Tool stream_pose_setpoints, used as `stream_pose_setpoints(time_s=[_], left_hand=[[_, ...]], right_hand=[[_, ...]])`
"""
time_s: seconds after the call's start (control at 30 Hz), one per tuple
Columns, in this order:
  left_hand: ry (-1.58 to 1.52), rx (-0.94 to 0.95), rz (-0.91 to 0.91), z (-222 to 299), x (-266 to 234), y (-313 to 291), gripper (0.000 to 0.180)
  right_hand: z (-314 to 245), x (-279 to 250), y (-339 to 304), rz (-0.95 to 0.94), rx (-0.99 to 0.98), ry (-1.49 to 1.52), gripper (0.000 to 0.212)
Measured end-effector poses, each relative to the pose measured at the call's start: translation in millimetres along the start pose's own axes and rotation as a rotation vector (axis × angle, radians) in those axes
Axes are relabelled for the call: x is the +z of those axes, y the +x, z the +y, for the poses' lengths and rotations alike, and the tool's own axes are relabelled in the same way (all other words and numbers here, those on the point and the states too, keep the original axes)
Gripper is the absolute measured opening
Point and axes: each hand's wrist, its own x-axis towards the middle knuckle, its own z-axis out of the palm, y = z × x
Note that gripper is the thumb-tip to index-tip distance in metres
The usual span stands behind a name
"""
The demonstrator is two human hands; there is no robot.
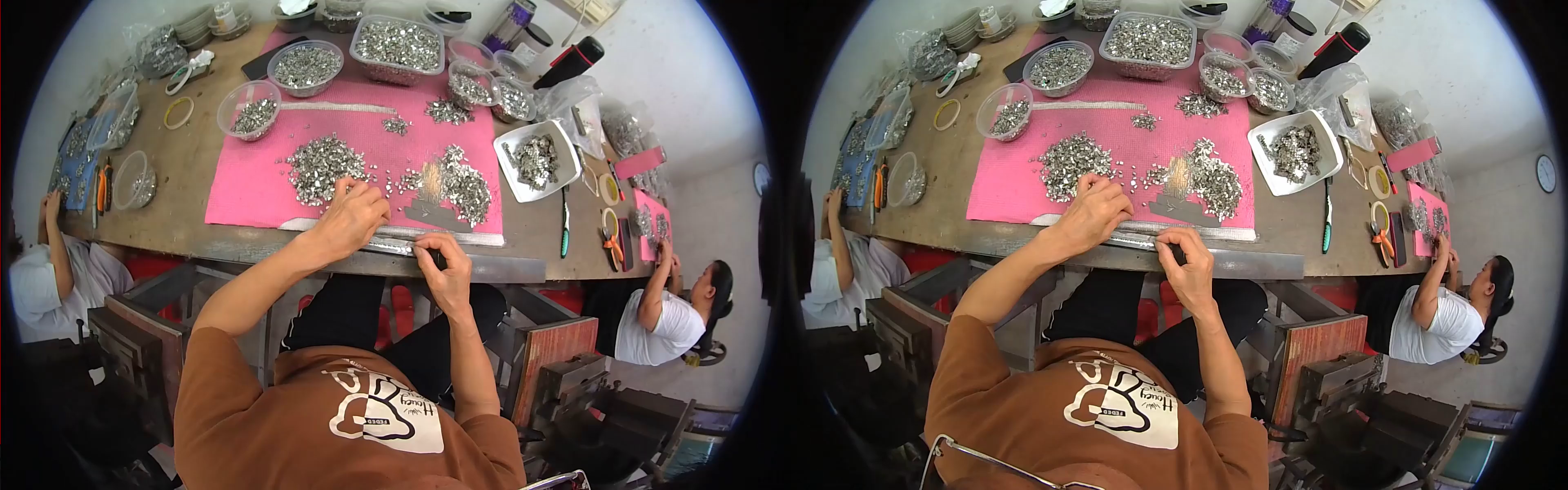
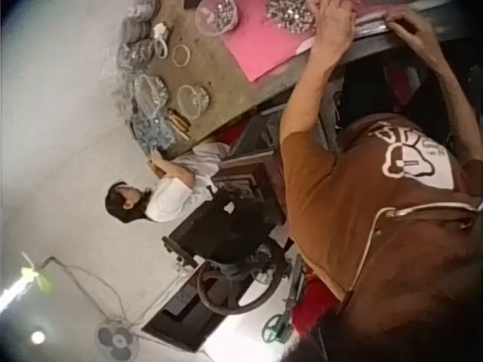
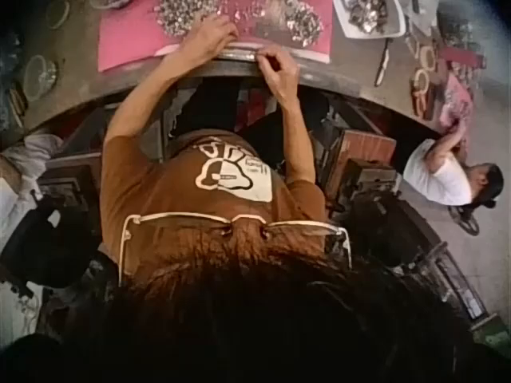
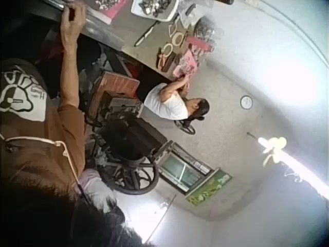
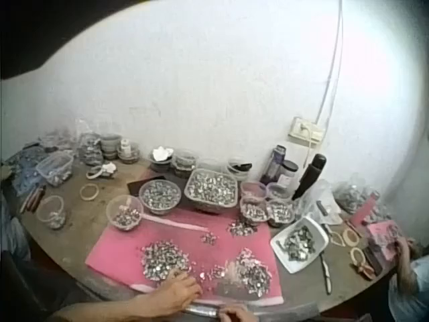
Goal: The person assembles small metal parts by placing them into a metal jig and then pressing them together using a manual press.
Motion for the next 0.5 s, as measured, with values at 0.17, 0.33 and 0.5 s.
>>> stream_pose_setpoints(time_s=[0.17,0.33,0.5], left_hand=[[-0.193,-0.078,0.061,7,3,-4,0.011],[-0.385,-0.11,0.099,27,0,-12,0.01],[-0.39,-0.104,0.122,37,3,-18,0.009]], right_hand=[[-1,-2,2,-0.013,-0.05,-0.021,0.01],[-1,1,3,0.01,-0.19,-0.158,0.011],[-1,0,3,-0.003,-0.242,-0.204,0.017]])
